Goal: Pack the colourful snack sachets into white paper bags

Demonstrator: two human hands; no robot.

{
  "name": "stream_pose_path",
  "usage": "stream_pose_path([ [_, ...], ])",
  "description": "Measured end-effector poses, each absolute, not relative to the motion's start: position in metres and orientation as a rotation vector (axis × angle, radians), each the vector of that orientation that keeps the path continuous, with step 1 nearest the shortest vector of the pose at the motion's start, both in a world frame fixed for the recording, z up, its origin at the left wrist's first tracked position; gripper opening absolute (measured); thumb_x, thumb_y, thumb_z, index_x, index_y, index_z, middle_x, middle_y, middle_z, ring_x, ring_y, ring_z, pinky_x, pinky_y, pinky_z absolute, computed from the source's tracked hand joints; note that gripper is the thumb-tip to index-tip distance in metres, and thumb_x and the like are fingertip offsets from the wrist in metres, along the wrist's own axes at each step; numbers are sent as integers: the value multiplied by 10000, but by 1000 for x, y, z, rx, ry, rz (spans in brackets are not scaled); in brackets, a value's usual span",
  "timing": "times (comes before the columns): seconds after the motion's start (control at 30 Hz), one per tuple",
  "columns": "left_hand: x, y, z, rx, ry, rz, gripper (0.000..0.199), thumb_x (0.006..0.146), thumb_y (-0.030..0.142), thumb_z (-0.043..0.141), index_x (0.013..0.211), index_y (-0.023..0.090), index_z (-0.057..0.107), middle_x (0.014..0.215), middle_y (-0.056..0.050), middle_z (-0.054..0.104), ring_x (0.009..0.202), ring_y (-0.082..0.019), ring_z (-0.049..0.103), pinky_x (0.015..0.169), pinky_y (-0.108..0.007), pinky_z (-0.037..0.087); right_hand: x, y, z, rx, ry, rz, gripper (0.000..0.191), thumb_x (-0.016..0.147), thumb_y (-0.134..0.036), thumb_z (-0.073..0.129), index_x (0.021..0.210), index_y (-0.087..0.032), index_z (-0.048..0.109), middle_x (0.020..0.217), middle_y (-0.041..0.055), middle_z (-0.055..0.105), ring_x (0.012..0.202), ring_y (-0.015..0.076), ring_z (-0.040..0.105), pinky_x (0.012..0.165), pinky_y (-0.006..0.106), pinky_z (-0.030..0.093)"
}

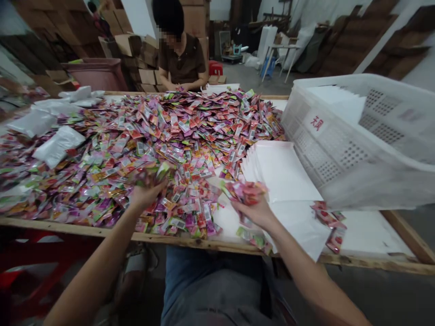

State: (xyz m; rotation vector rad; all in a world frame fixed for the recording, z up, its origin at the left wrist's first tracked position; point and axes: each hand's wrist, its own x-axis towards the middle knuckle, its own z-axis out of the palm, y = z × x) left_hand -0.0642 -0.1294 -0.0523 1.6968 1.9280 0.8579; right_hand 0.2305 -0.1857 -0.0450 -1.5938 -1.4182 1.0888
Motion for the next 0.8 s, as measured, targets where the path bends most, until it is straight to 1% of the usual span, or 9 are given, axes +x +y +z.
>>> stream_pose_path([
  [0.1,-40,-185,-55,1712,1437,841,231,679,314,598,880,201,601,886,-36,678,833,-203,632,758,-330,521,276,-233,-49,-1639,-1594,1121,268,611,-335,641,821,-174,595,675,2,639,572,153,571,541,269,472],
  [0.17,-17,-213,-69,1730,1313,719,204,639,228,615,839,195,595,865,-28,676,818,-192,628,778,-312,511,276,-252,-66,-1681,-1786,1086,198,622,-254,602,809,-186,602,699,6,652,616,160,589,600,273,480],
  [0.27,12,-224,-96,1729,1355,553,298,606,119,591,898,177,585,874,-24,674,827,-186,626,790,-287,491,245,-247,-97,-1805,-2019,895,128,610,-159,564,718,-203,617,791,26,680,783,195,612,706,275,464],
  [0.37,20,-205,-112,1710,1553,391,334,616,124,599,947,163,590,869,-53,679,829,-217,635,756,-295,488,201,-212,-116,-1870,-2015,773,259,630,-169,569,882,-197,625,917,56,681,860,217,614,721,272,452],
  [0.43,15,-184,-116,1705,1705,394,381,631,147,615,1010,156,582,895,-85,680,869,-246,633,781,-319,476,176,-183,-120,-1916,-1937,708,380,618,-198,597,997,-174,594,918,84,680,845,246,622,707,298,454],
  [0.47,12,-173,-116,1701,1763,433,418,639,154,620,1054,155,567,933,-101,674,911,-257,623,809,-333,465,168,-169,-119,-1929,-1871,695,396,611,-209,608,1004,-163,591,895,94,683,826,260,626,694,310,457],
  [0.57,2,-144,-112,1662,1829,561,478,628,141,636,1099,146,550,985,-117,665,972,-267,601,849,-351,450,159,-140,-109,-1914,-1658,680,242,629,-223,598,861,-159,623,820,93,691,771,255,636,662,313,467],
  [0.67,-4,-132,-100,1629,1790,671,412,637,148,636,1044,125,581,973,-95,673,952,-233,610,837,-322,470,175,-137,-88,-1795,-1479,649,83,657,-242,572,687,-170,602,759,70,691,734,217,638,652,292,481],
  [0.8,2,-157,-73,1497,1512,991,352,664,242,632,997,131,607,980,-70,678,972,-199,603,887,-329,462,200,-172,-63,-1437,-1126,969,182,534,-293,681,641,-179,587,676,35,682,674,216,637,618,314,512],
])
